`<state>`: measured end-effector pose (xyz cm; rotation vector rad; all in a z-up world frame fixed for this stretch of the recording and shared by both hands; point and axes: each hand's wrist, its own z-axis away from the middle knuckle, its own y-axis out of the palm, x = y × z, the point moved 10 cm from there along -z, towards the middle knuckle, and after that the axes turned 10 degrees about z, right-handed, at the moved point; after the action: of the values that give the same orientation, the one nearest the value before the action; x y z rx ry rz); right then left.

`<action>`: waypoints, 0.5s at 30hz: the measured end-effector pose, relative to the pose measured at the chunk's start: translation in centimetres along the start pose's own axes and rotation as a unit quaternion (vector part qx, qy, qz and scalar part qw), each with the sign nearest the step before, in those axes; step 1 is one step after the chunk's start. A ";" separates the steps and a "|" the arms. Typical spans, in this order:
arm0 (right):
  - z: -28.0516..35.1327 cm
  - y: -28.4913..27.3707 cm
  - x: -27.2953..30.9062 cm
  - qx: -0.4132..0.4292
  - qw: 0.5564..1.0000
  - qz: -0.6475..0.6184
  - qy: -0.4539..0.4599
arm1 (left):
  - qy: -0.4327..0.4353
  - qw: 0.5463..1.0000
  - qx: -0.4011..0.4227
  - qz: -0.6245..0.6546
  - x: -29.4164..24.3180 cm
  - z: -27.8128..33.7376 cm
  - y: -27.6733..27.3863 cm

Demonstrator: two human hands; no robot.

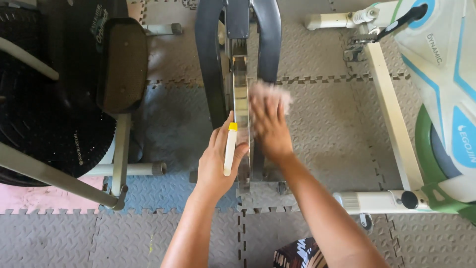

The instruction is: Cleaning several indoor exercise bikes and an elliptical machine using a spray bottle and a rag.

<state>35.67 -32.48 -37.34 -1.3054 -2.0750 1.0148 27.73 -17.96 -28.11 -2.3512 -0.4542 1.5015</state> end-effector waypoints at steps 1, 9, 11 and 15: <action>2.2 3.3 0.9 0.097 0.989 0.101 -0.051 | -0.002 1.000 -0.001 0.005 0.1 0.0 0.0; 21.5 15.9 4.4 0.385 0.897 0.144 -0.161 | -0.017 1.000 0.006 0.013 0.3 0.1 0.1; 23.2 16.9 4.3 0.275 0.948 0.092 -0.130 | -0.010 1.000 0.003 0.012 0.2 0.1 0.0; 22.3 14.1 4.9 0.258 0.963 -0.013 -0.075 | -0.016 1.000 0.009 0.022 0.2 0.5 0.2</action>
<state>25.23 -31.71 -62.01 -0.9514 -1.7472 1.5535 27.35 -17.96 -28.55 -2.3412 -0.3992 1.5583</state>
